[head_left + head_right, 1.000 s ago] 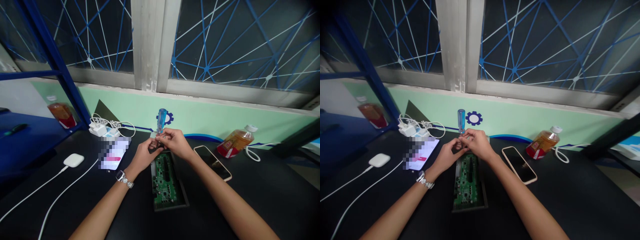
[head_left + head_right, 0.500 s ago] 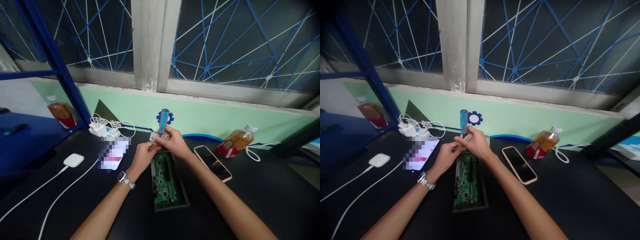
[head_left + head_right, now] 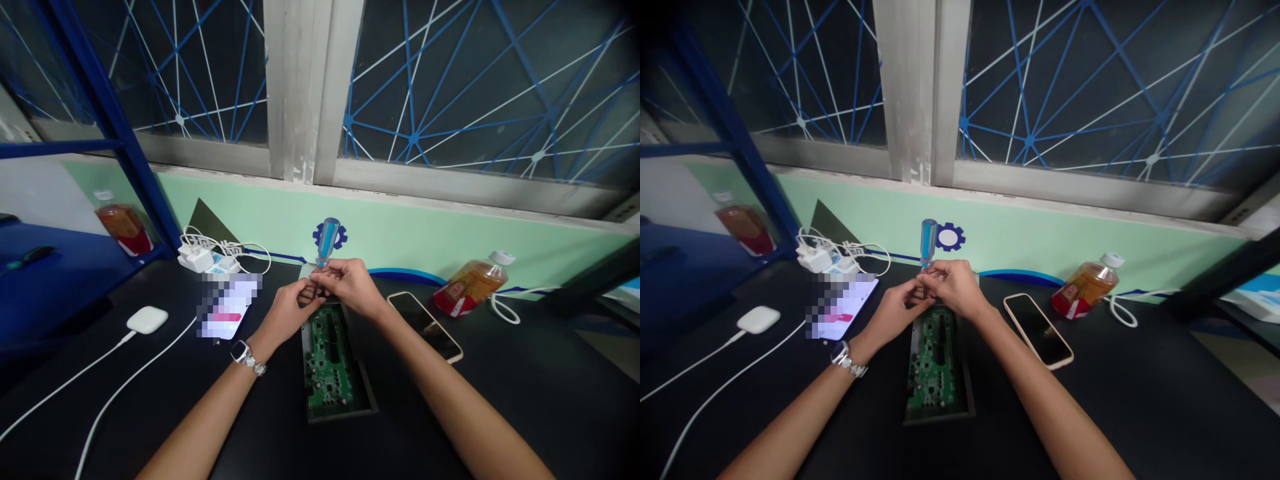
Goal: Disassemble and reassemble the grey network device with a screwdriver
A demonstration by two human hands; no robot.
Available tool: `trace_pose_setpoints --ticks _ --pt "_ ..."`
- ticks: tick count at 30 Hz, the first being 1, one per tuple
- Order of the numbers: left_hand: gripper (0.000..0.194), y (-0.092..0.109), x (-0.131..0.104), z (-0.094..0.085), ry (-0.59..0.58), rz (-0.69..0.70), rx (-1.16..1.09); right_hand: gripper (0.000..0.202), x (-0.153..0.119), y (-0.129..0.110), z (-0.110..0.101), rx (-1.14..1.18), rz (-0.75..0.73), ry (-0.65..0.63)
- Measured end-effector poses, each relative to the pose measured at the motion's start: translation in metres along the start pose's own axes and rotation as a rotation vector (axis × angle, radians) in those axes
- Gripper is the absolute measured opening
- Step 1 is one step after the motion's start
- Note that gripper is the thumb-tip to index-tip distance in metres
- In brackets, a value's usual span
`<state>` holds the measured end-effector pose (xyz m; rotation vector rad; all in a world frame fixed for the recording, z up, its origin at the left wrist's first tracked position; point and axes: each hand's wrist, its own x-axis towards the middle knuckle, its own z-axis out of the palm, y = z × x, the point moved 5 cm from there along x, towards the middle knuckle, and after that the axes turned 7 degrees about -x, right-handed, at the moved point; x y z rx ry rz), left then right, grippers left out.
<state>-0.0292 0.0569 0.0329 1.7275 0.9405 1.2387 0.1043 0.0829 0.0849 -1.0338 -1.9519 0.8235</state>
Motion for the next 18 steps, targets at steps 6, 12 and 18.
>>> trace_pose_setpoints --ticks 6,12,18 --pt "0.017 0.000 0.000 -0.005 0.020 -0.008 0.096 0.030 0.002 0.000 0.005 -0.069 -0.002 0.112" --pt "0.023 0.004 0.000 -0.007 -0.047 -0.019 0.032 0.031 0.004 -0.018 -0.002 0.054 -0.048 -0.056" --pt "0.022 0.003 0.000 -0.004 -0.088 -0.051 -0.035 0.020 0.008 -0.018 -0.005 0.230 -0.063 -0.087"
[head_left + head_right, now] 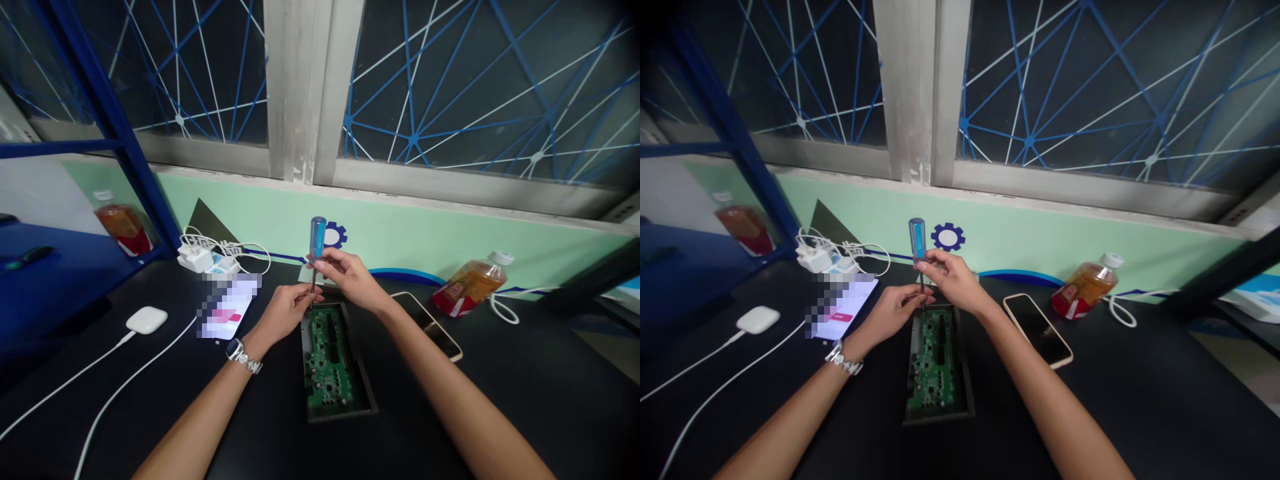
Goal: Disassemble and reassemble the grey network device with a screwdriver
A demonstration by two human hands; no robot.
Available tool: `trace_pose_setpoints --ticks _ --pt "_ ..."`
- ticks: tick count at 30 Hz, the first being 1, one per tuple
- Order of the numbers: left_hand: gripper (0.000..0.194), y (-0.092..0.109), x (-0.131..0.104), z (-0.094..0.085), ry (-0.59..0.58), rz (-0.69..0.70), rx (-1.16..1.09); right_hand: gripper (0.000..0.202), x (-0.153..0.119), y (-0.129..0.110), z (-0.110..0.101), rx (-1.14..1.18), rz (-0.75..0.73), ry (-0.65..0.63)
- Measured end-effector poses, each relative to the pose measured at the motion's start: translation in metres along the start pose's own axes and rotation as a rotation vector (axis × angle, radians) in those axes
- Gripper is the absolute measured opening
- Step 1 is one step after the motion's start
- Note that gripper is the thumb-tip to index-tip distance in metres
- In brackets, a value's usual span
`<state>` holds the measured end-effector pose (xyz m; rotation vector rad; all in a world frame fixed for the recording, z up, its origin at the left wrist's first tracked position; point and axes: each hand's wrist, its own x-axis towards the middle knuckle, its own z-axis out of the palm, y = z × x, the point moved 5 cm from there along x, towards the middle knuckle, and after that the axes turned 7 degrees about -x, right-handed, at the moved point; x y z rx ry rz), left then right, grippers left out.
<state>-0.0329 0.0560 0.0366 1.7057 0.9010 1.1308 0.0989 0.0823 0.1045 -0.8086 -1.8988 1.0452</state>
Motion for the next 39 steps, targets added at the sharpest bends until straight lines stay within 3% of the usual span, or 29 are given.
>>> trace_pose_setpoints --ticks 7,13,19,23,26,34,39 --pt "0.022 0.004 0.000 0.001 -0.042 0.039 0.050 0.030 0.003 0.011 0.006 0.080 -0.036 0.145" --pt "0.021 0.010 -0.001 0.002 -0.018 0.055 0.125 0.041 0.005 0.009 0.006 -0.017 -0.042 0.278" --pt "0.018 0.010 -0.002 -0.005 -0.003 0.154 0.391 0.042 0.005 0.008 0.007 -0.091 -0.047 0.301" --pt "0.017 -0.007 -0.002 -0.011 -0.064 0.087 0.543 0.043 0.006 0.009 0.006 -0.100 -0.054 0.303" --pt "0.018 -0.014 -0.003 -0.012 -0.076 0.058 0.598 0.043 0.005 0.007 0.007 -0.045 -0.079 0.299" --pt "0.019 -0.009 -0.005 -0.009 -0.058 0.045 0.666 0.042 0.002 0.009 0.009 -0.046 -0.069 0.351" --pt "0.018 -0.010 -0.003 -0.008 -0.056 0.049 0.685 0.043 -0.003 -0.004 -0.008 -0.030 -0.063 0.388"
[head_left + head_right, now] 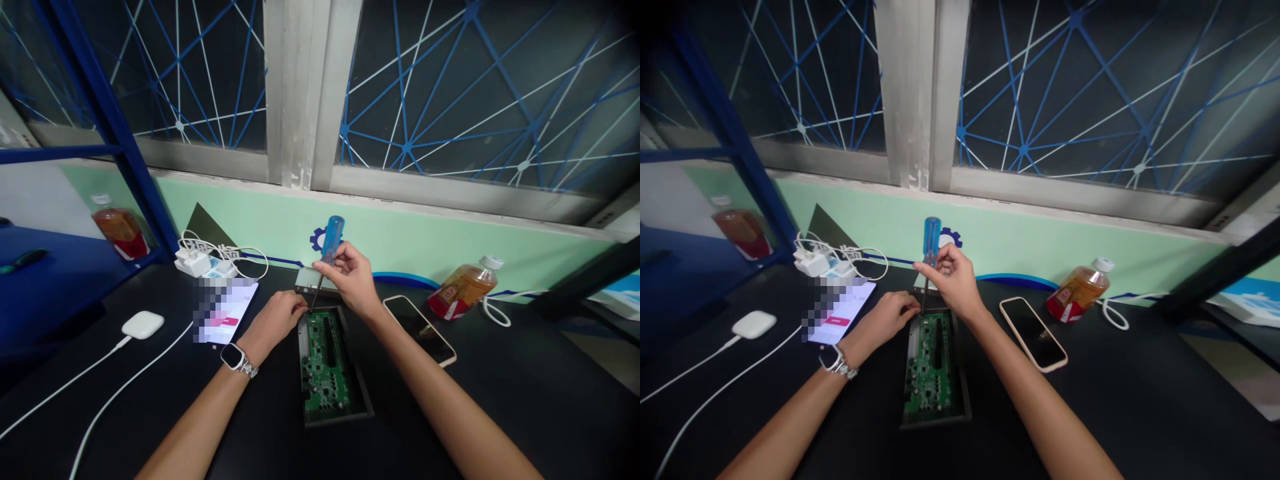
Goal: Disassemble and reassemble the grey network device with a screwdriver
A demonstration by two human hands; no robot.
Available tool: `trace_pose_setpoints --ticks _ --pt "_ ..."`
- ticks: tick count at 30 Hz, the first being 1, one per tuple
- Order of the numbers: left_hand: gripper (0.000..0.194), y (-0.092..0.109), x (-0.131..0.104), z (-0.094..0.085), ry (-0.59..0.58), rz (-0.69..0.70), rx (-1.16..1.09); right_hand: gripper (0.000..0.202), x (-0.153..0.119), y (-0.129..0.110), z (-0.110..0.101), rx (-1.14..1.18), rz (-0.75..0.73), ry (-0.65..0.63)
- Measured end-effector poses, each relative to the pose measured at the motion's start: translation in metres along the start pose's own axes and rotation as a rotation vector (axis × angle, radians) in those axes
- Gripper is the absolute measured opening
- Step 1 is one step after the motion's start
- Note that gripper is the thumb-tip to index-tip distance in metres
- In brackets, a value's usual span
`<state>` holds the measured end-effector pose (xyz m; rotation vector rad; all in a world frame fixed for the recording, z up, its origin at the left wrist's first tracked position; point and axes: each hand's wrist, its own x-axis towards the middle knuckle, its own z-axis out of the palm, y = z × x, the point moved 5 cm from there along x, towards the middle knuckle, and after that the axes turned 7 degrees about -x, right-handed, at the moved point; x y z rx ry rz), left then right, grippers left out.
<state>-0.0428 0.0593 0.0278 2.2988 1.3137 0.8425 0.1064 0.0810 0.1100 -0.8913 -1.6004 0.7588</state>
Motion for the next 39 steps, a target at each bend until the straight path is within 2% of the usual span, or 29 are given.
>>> trace_pose_setpoints --ticks 5,7,9,10,12,14,16,19,26,30,32,34,39 --pt "0.021 0.002 -0.003 -0.004 -0.046 -0.082 0.109 0.035 -0.011 -0.025 -0.049 0.001 0.046 0.121" --pt "0.034 0.014 -0.005 -0.008 -0.034 -0.074 0.189 0.032 -0.028 -0.024 -0.073 0.047 0.112 0.157" --pt "0.047 0.037 -0.005 -0.008 -0.003 0.042 0.235 0.033 -0.051 -0.014 -0.096 0.094 0.195 0.195" --pt "0.053 0.051 -0.005 -0.004 -0.022 0.139 0.216 0.033 -0.063 -0.007 -0.106 0.109 0.243 0.215" --pt "0.059 0.080 -0.005 0.012 -0.157 0.318 0.130 0.034 -0.086 0.009 -0.125 0.112 0.322 0.271" --pt "0.047 0.100 -0.005 0.031 -0.320 0.399 0.074 0.035 -0.105 0.023 -0.139 0.119 0.371 0.320" --pt "0.033 0.111 -0.003 0.045 -0.416 0.434 0.080 0.036 -0.117 0.036 -0.147 0.158 0.420 0.366" --pt "0.028 0.118 0.002 0.052 -0.436 0.475 0.102 0.038 -0.126 0.048 -0.151 0.206 0.474 0.399" --pt "0.035 0.117 0.008 0.054 -0.431 0.558 0.143 0.039 -0.130 0.047 -0.150 0.261 0.499 0.400" --pt "0.024 0.105 0.012 0.059 -0.342 0.539 0.213 0.037 -0.132 0.043 -0.152 0.255 0.484 0.419" --pt "0.018 0.091 0.011 0.057 -0.321 0.462 0.237 0.037 -0.133 0.043 -0.153 0.254 0.476 0.425" --pt "0.013 0.071 0.008 0.050 -0.282 0.315 0.255 0.036 -0.134 0.046 -0.153 0.255 0.478 0.420" --pt "0.012 0.029 -0.014 0.024 -0.099 -0.050 0.276 0.032 -0.136 0.051 -0.145 0.237 0.496 0.373"
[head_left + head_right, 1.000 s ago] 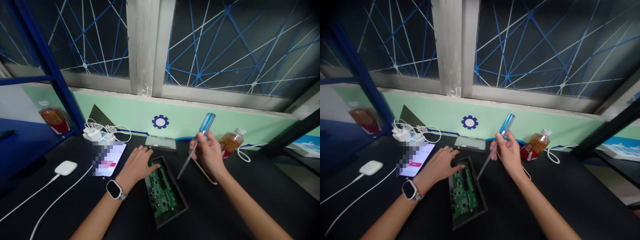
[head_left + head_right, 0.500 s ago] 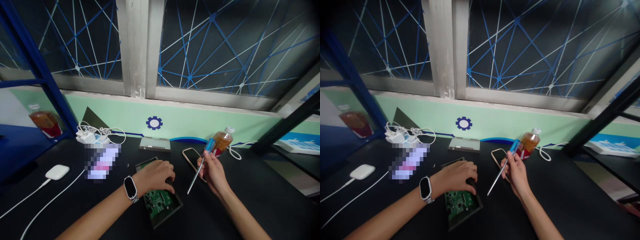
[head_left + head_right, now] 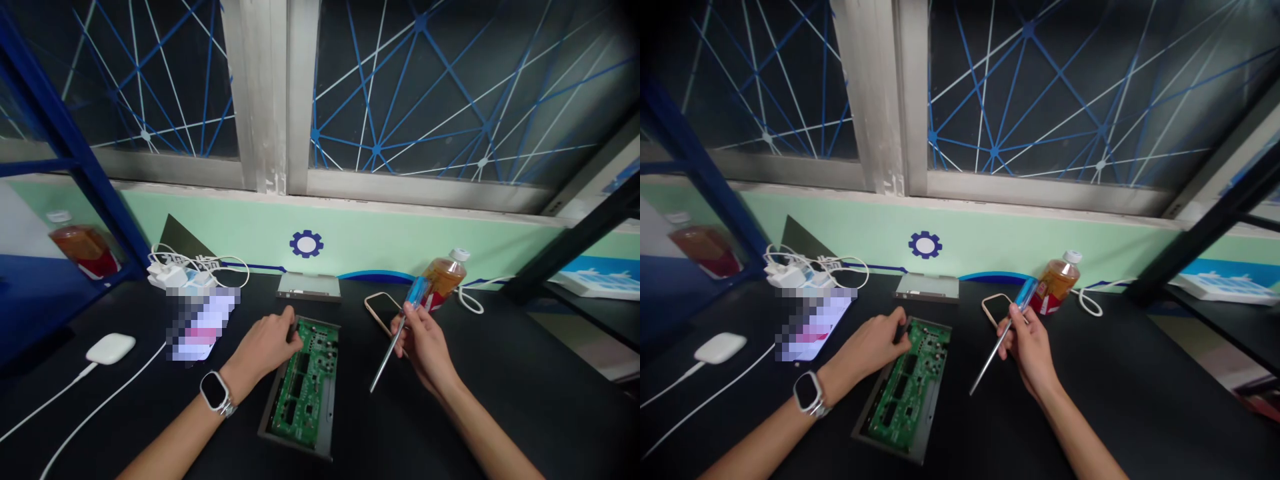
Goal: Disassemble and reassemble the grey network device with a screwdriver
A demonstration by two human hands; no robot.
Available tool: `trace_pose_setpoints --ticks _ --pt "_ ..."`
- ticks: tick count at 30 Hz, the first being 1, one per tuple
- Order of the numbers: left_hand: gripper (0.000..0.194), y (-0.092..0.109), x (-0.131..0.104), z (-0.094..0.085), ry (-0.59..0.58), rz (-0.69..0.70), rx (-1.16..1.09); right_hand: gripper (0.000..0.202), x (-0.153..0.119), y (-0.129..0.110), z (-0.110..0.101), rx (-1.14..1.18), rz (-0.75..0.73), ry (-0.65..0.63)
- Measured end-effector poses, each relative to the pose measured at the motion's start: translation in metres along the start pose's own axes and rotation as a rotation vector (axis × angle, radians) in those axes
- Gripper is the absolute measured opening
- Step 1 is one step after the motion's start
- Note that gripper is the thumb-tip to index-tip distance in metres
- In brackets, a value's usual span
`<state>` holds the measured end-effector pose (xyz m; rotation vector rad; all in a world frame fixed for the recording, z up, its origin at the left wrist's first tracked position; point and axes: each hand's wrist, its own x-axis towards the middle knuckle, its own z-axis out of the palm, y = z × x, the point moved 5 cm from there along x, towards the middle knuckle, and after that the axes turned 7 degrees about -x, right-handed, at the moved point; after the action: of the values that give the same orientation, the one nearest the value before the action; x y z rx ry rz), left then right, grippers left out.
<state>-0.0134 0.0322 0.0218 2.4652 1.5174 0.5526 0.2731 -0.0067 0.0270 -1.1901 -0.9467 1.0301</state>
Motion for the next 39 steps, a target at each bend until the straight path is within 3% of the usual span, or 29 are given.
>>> trace_pose_setpoints --ticks 5,10,13,16,32,39 --pt "0.008 -0.016 -0.012 -0.017 0.068 -0.151 0.055 0.030 -0.004 0.007 0.012 -0.043 0.003 -0.047" --pt "0.004 -0.053 -0.010 -0.041 0.074 -0.109 -0.083 0.028 -0.008 0.011 0.019 -0.027 0.010 -0.088" --pt "0.006 -0.080 -0.010 -0.040 -0.018 -0.061 -0.205 0.027 -0.010 0.012 0.022 -0.008 0.015 -0.098" --pt "0.010 -0.094 -0.012 -0.035 -0.070 -0.077 -0.280 0.027 -0.011 0.012 0.024 0.005 0.021 -0.102" --pt "0.010 -0.096 -0.012 -0.020 -0.109 0.050 -0.347 0.034 -0.013 0.019 0.032 0.045 0.068 -0.139" --pt "0.017 -0.060 -0.012 -0.036 -0.003 0.072 -0.509 0.034 -0.014 0.020 0.037 0.077 0.066 -0.164"
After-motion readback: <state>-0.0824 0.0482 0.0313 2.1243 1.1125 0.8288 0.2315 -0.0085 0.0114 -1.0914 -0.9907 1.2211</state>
